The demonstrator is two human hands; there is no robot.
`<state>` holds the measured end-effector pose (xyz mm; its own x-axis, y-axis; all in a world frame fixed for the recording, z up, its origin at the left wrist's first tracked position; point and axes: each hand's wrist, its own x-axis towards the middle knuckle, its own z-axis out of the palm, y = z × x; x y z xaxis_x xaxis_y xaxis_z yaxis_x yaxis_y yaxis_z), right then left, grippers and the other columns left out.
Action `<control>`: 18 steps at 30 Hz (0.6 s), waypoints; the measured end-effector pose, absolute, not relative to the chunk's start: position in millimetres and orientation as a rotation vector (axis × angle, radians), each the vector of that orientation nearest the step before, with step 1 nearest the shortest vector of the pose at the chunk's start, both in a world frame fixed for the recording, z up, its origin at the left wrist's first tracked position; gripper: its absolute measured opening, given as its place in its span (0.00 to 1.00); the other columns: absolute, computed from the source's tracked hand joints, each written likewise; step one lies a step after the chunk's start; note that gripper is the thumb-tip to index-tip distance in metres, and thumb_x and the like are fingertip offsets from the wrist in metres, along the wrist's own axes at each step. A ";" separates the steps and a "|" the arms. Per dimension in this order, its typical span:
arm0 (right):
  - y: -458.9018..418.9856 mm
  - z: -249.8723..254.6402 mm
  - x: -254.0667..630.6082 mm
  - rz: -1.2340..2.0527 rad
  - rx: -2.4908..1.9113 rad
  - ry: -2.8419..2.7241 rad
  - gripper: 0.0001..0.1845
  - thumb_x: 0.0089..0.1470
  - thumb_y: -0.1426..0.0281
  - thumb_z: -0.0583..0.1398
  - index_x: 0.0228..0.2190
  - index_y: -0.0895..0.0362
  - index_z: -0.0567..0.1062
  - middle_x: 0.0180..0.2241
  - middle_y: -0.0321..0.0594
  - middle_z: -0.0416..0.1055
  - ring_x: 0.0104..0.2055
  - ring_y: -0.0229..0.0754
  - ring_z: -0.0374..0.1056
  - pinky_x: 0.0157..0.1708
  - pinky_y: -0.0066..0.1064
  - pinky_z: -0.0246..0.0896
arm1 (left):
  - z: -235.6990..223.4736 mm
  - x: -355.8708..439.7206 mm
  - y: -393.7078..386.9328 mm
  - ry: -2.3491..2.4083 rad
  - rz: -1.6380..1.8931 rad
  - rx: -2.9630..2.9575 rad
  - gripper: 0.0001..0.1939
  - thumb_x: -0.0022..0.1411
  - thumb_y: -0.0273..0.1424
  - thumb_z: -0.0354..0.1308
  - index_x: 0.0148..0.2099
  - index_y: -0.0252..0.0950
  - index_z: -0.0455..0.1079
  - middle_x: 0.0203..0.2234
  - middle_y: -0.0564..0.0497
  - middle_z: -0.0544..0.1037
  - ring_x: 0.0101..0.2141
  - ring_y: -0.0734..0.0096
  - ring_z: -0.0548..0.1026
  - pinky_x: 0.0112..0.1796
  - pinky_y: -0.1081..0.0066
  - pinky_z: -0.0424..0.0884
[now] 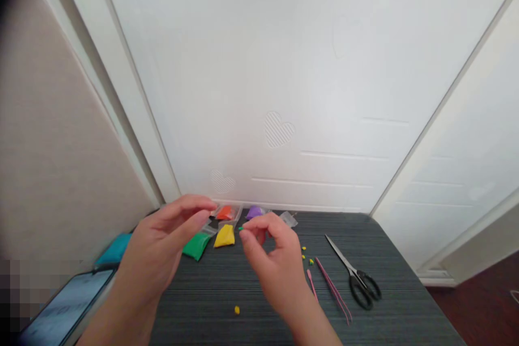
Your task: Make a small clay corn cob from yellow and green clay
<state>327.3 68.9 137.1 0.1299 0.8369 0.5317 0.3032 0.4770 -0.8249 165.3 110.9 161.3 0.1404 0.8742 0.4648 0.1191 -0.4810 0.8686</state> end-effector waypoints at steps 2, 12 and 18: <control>59.4 149.4 325.8 0.286 -1.029 -1.559 0.04 0.48 0.76 0.57 0.28 0.56 0.70 0.25 0.34 0.67 0.29 0.34 0.61 0.28 0.28 0.55 | 166.1 163.5 97.3 0.979 1.388 1.877 0.06 0.55 0.30 0.55 0.37 0.41 0.69 0.36 0.53 0.74 0.41 0.70 0.70 0.43 0.70 0.64; 50.6 161.9 327.6 -0.145 -0.807 -1.783 0.14 0.40 0.83 0.60 0.32 0.61 0.70 0.22 0.36 0.70 0.23 0.34 0.61 0.25 0.32 0.53 | 172.9 159.7 79.4 0.895 1.234 2.165 0.09 0.49 0.26 0.57 0.35 0.43 0.71 0.34 0.53 0.75 0.38 0.70 0.71 0.40 0.73 0.69; 53.8 158.6 327.4 -0.120 -0.856 -1.753 0.13 0.39 0.82 0.61 0.30 0.60 0.71 0.21 0.36 0.70 0.21 0.34 0.61 0.23 0.32 0.53 | 169.3 164.1 79.9 0.881 1.281 2.166 0.14 0.49 0.23 0.57 0.38 0.46 0.71 0.34 0.56 0.74 0.37 0.72 0.71 0.42 0.74 0.68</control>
<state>327.4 53.8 158.6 -0.1110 0.4833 0.8684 0.5971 0.7310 -0.3305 164.1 79.9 169.3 0.3576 0.7271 0.5861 0.2873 -0.6828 0.6718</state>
